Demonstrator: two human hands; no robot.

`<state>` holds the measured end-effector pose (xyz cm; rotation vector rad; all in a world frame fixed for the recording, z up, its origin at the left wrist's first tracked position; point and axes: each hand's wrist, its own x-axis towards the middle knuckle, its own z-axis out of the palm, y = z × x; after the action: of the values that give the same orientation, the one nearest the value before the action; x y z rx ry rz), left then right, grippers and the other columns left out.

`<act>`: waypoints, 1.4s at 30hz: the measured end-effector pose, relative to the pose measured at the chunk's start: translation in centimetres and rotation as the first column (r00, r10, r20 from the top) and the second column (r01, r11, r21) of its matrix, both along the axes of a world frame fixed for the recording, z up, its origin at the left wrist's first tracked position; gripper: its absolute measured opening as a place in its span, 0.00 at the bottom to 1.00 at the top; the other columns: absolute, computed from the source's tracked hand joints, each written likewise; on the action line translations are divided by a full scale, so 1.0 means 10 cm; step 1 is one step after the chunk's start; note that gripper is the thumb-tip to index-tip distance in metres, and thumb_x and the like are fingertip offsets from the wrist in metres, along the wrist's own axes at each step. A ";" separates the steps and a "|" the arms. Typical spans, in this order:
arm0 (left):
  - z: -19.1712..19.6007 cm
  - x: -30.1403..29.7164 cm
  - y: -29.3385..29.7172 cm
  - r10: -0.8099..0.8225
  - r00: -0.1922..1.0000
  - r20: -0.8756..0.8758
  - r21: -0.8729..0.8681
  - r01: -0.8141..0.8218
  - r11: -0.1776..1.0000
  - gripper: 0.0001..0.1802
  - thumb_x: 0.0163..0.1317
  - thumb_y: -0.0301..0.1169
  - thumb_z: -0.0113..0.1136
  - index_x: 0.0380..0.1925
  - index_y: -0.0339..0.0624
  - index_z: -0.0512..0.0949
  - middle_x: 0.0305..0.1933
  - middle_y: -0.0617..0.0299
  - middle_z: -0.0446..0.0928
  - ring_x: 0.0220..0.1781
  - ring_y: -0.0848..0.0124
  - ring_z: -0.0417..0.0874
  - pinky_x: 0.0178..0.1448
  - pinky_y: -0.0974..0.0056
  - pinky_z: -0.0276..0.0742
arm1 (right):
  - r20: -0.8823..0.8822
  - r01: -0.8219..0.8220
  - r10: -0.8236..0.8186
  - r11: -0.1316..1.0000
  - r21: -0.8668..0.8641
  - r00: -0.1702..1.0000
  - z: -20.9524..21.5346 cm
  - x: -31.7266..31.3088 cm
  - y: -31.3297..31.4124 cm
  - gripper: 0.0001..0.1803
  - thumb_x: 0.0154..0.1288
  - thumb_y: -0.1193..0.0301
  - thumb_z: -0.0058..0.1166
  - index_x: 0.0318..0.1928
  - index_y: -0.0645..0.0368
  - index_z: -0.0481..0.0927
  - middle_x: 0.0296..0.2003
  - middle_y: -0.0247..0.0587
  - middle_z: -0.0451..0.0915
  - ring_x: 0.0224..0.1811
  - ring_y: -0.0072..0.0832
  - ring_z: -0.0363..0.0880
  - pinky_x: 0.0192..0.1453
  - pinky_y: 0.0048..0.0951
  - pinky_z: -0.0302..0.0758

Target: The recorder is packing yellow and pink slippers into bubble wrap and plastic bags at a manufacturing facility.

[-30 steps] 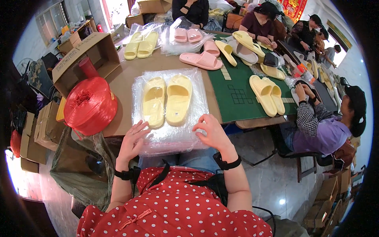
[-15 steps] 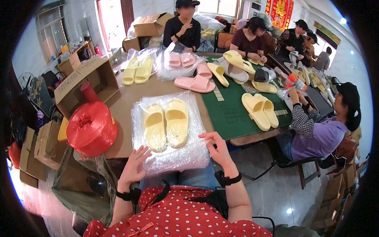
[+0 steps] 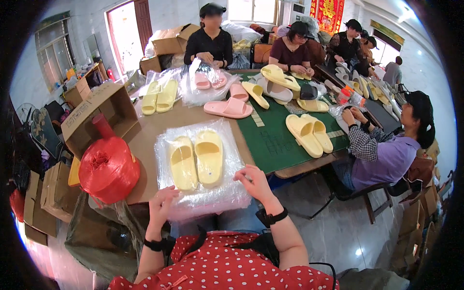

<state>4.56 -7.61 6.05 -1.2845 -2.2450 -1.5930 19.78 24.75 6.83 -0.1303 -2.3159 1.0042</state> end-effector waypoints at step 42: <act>0.13 -0.16 0.63 0.582 0.642 -0.499 0.043 -0.652 0.757 0.21 0.63 0.24 0.62 0.57 0.40 0.74 0.51 0.50 0.81 0.53 0.55 0.81 0.58 0.52 0.76 | 0.119 -0.057 -0.005 0.860 0.506 0.993 -0.26 -0.84 -1.04 0.22 0.74 0.63 0.50 0.63 0.55 0.77 0.69 0.40 0.71 0.75 0.37 0.63 0.78 0.52 0.57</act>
<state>2.99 -1.26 7.35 -0.6734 -2.1319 -0.7601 11.42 14.37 4.20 0.0605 -2.6140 0.3689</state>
